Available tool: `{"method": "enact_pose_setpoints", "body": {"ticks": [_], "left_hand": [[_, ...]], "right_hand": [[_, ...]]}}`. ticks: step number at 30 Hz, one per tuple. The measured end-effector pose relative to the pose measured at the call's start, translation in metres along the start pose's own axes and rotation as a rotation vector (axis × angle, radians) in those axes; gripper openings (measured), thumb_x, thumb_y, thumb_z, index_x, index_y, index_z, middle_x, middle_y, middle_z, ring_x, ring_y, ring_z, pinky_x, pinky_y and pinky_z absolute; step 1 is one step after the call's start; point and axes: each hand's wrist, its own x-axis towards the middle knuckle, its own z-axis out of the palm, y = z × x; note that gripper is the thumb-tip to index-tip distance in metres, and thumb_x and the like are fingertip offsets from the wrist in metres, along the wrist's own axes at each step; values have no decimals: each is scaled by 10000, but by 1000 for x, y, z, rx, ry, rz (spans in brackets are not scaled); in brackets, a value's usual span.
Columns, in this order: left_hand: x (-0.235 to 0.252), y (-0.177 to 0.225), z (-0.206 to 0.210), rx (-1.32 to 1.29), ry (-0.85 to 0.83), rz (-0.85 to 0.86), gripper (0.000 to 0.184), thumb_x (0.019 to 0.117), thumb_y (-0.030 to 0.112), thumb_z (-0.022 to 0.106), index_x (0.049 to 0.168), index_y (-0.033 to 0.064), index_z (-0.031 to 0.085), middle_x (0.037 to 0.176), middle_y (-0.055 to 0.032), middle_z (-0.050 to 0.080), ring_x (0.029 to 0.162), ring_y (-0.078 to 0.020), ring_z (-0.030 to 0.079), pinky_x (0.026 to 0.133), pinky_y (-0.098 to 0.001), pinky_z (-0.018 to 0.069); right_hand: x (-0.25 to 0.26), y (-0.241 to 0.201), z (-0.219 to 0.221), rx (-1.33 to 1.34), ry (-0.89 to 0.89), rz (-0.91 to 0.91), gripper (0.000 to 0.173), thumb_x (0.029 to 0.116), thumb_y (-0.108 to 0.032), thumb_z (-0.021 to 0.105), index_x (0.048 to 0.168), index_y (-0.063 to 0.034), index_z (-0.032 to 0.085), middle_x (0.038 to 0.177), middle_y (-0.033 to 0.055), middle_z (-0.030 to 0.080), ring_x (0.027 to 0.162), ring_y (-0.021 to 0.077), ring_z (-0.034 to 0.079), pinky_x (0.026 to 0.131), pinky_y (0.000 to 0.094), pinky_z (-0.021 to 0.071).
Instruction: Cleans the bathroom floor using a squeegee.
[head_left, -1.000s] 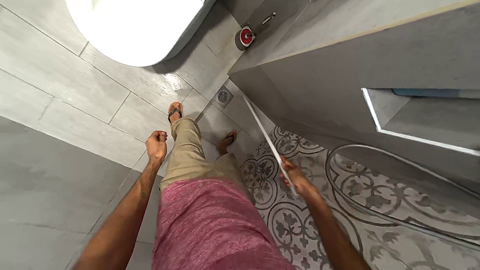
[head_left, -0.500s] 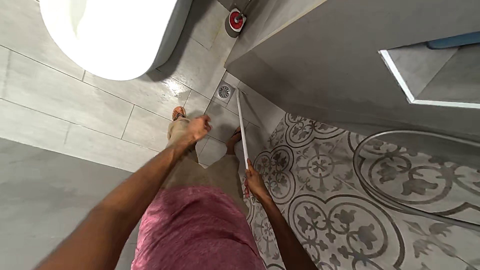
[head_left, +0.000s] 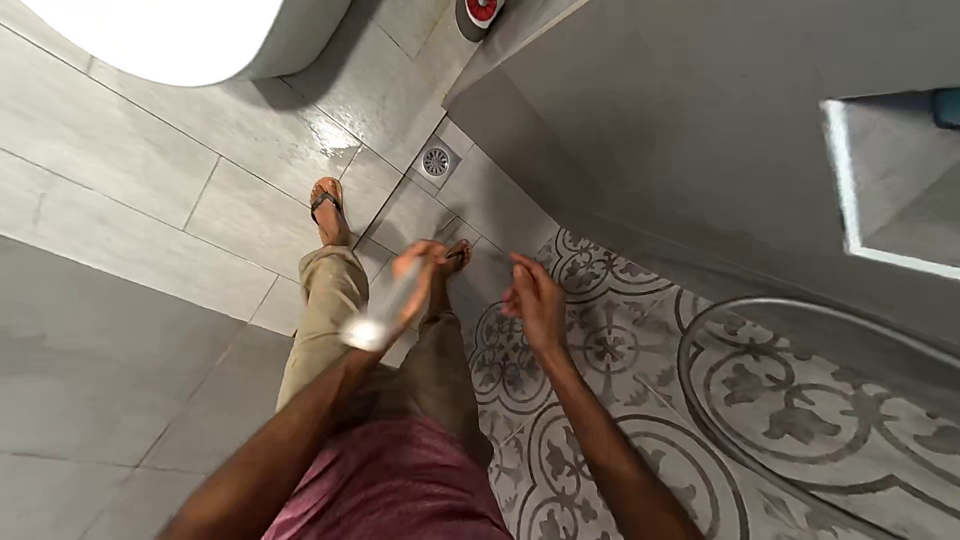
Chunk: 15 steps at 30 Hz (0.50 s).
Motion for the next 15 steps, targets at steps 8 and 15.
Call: {"method": "enact_pose_setpoints", "body": {"ticks": [8, 15], "left_hand": [[46, -75, -78, -304, 657, -89, 311, 1118, 303, 382, 1038, 130, 628, 779, 71, 670, 723, -115, 678, 781, -364, 612], [38, -203, -169, -402, 579, -42, 354, 1066, 200, 351, 1070, 39, 667, 914, -55, 692, 928, -202, 669, 1004, -419, 501]], "right_hand": [[252, 211, 156, -500, -347, 273, 372, 1070, -229, 498, 1388, -77, 619, 1308, 209, 660, 1219, 393, 630, 1013, 614, 496], [458, 279, 268, -500, -224, 107, 546, 1009, -68, 480, 1552, -123, 456, 1499, 171, 539, 1344, 363, 554, 1072, 566, 475]]}}
